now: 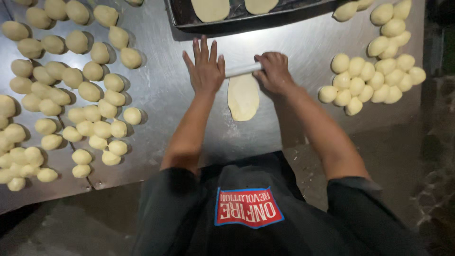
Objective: The person rolls small balls of dough into flat oval shapes using a rolling pin and places them onto a metal baking tray.
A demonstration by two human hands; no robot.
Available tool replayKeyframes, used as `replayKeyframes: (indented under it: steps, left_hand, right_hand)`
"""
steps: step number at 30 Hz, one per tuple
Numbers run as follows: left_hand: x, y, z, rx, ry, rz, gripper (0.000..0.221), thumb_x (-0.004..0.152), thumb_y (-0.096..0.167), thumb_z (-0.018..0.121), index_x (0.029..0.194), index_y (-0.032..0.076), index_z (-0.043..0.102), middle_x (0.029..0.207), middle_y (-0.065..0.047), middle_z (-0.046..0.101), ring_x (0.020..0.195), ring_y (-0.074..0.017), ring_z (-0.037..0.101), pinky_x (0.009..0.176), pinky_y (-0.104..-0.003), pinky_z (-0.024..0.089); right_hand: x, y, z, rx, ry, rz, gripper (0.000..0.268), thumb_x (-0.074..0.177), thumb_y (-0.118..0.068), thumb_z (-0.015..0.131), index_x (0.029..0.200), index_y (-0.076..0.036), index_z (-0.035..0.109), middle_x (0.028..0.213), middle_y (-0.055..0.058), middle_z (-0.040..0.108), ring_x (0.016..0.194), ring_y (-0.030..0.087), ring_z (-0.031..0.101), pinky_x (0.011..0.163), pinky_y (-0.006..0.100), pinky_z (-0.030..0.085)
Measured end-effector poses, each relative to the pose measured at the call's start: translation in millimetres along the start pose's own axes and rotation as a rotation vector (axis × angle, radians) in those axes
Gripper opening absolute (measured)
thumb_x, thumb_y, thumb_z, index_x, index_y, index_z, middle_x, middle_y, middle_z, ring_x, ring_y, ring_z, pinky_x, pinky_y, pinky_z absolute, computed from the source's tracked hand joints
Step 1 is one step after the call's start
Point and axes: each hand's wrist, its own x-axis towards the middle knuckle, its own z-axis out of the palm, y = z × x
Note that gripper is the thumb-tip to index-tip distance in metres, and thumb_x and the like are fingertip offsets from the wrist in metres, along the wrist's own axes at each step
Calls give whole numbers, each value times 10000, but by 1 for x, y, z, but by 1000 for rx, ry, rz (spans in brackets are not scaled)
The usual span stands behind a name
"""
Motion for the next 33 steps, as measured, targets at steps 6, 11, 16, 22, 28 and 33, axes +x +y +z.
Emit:
replayKeyframes:
  steps: [6, 11, 16, 22, 28, 33]
  left_hand:
    - [-42, -2, 1, 14, -117, 132, 560, 1072, 332, 382, 1545, 47, 477, 1660, -163, 320, 1550, -338, 225, 1235, -581, 114]
    - [-82, 15, -5, 110, -308, 79, 563, 1090, 327, 351, 1556, 29, 452, 1666, -163, 336, 1565, -318, 263, 1276, -564, 179]
    - [-64, 10, 0, 35, -4, 0, 568, 1017, 292, 445, 1498, -7, 487, 1596, -264, 371, 1484, -437, 309, 1182, -596, 247]
    - [-212, 23, 6, 2, -38, 41, 617, 993, 269, 522, 1529, -33, 472, 1598, -220, 446, 1518, -406, 352, 1222, -625, 269]
    - [-270, 32, -13, -81, -91, 74, 666, 938, 385, 601, 1485, 21, 493, 1569, -201, 426, 1474, -426, 340, 1126, -746, 186]
    - [-193, 14, -1, -55, -33, 108, 599, 1003, 358, 557, 1517, 54, 499, 1621, -197, 387, 1518, -417, 318, 1173, -738, 172]
  right_hand:
    - [-58, -41, -11, -105, 54, 36, 350, 987, -182, 704, 1314, -59, 675, 1234, 192, 586, 1205, 376, 522, 1088, 547, 350]
    - [-82, -55, 4, -113, 18, 208, 275, 914, -213, 726, 1171, -116, 744, 1320, 171, 619, 1325, 421, 485, 1095, 637, 235]
    - [-53, -37, 31, -384, 78, 197, 488, 1016, -304, 614, 1367, 31, 664, 1507, 237, 551, 1404, 448, 443, 1134, 590, 292]
    - [-166, -93, 39, -232, 77, 162, 487, 1002, -267, 599, 1421, -19, 605, 1549, 154, 536, 1427, 378, 484, 1096, 529, 353]
    - [-197, -106, 25, -263, 19, 37, 471, 877, -186, 717, 1345, -186, 659, 1290, 69, 633, 1246, 300, 558, 1088, 614, 296]
    - [-154, -80, 21, -199, 120, 32, 435, 886, -155, 705, 1319, -171, 666, 1216, 139, 615, 1198, 309, 543, 1068, 583, 297]
